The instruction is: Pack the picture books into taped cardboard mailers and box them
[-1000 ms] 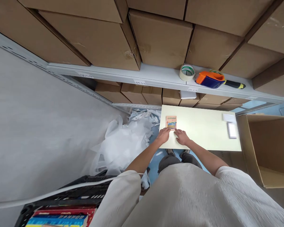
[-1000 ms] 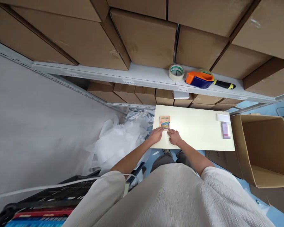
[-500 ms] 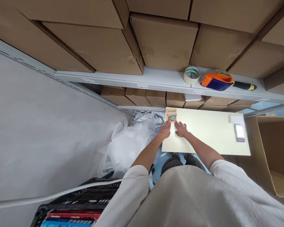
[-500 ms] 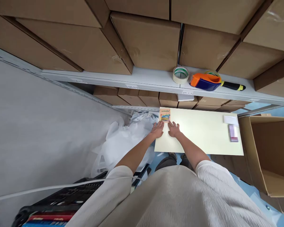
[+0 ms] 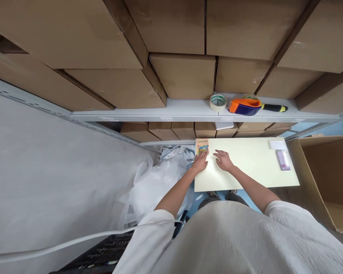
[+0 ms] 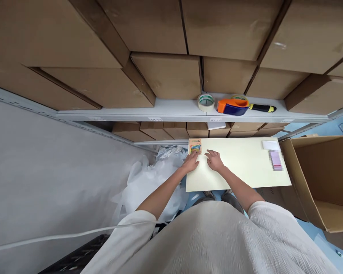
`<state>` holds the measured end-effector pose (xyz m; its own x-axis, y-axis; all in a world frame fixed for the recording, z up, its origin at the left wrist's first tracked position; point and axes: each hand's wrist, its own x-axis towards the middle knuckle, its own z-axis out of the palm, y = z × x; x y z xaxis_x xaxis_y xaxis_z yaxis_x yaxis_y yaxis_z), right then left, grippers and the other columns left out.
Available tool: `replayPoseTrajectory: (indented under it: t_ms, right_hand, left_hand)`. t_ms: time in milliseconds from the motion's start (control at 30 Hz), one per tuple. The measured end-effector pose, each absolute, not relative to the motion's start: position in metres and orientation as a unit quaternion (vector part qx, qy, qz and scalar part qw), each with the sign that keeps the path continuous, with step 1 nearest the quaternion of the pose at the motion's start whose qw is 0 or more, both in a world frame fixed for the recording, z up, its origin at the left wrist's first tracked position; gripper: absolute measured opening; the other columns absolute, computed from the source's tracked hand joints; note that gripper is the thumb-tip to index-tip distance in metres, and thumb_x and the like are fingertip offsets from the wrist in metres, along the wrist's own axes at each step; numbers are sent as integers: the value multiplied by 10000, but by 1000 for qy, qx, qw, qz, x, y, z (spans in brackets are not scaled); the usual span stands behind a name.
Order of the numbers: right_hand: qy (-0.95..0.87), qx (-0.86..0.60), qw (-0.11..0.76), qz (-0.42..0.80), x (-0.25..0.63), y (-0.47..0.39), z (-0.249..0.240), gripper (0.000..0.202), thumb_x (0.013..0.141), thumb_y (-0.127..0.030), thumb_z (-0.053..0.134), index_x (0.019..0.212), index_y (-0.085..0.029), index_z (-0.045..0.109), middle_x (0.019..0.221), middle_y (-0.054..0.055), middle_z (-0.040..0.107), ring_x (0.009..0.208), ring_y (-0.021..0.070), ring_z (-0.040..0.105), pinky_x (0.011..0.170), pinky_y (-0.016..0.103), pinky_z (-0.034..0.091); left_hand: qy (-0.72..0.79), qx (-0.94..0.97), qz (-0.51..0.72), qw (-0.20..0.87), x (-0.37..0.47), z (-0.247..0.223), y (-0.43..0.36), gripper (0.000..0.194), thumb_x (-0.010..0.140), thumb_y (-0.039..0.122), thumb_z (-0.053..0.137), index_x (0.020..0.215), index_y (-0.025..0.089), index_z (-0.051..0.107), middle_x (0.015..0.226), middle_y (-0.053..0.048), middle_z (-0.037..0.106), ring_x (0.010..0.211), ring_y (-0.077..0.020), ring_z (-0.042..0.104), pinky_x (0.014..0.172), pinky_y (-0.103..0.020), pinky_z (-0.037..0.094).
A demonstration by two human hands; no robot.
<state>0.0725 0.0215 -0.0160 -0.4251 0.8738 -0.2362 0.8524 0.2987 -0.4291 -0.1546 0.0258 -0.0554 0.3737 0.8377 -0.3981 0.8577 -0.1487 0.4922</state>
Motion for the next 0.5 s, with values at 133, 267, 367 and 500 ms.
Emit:
replayPoseTrajectory:
  t_ms: [133, 267, 367, 500]
  right_hand:
    - [-768, -591, 106, 223, 139, 22, 16, 502, 1028, -256, 417, 1463, -220, 665, 1619, 144, 562, 1462, 352, 495, 1189, 556, 377]
    - [-745, -624, 183, 147, 213, 43, 60, 441, 1035, -276, 408, 1363, -206, 694, 1515, 166, 634, 1395, 354, 546, 1150, 545, 427]
    - [-744, -621, 233, 86, 258, 71, 98, 379, 1034, -298, 428, 1283, -199, 697, 1448, 179, 659, 1344, 354, 568, 1128, 533, 445]
    - [-745, -616, 256, 9, 300, 121, 147, 395, 1017, -287, 432, 1334, -189, 645, 1498, 194, 601, 1350, 362, 538, 1124, 531, 436]
  left_hand:
    - [545, 752, 82, 360, -143, -38, 12, 661, 1029, 289, 520, 1662, 155, 388, 1773, -180, 334, 1665, -289, 287, 1346, -465, 291]
    - [532, 758, 107, 362, -120, -23, 4, 618, 1031, 291, 524, 1634, 190, 438, 1756, -160, 379, 1656, -283, 314, 1331, -483, 329]
    - [515, 770, 108, 361, -90, -10, 7, 595, 1032, 287, 531, 1616, 189, 468, 1745, -155, 400, 1645, -279, 339, 1340, -470, 318]
    - [506, 774, 120, 362, -47, 6, 12, 560, 1050, 286, 507, 1605, 211, 492, 1739, -128, 417, 1636, -272, 355, 1342, -474, 319]
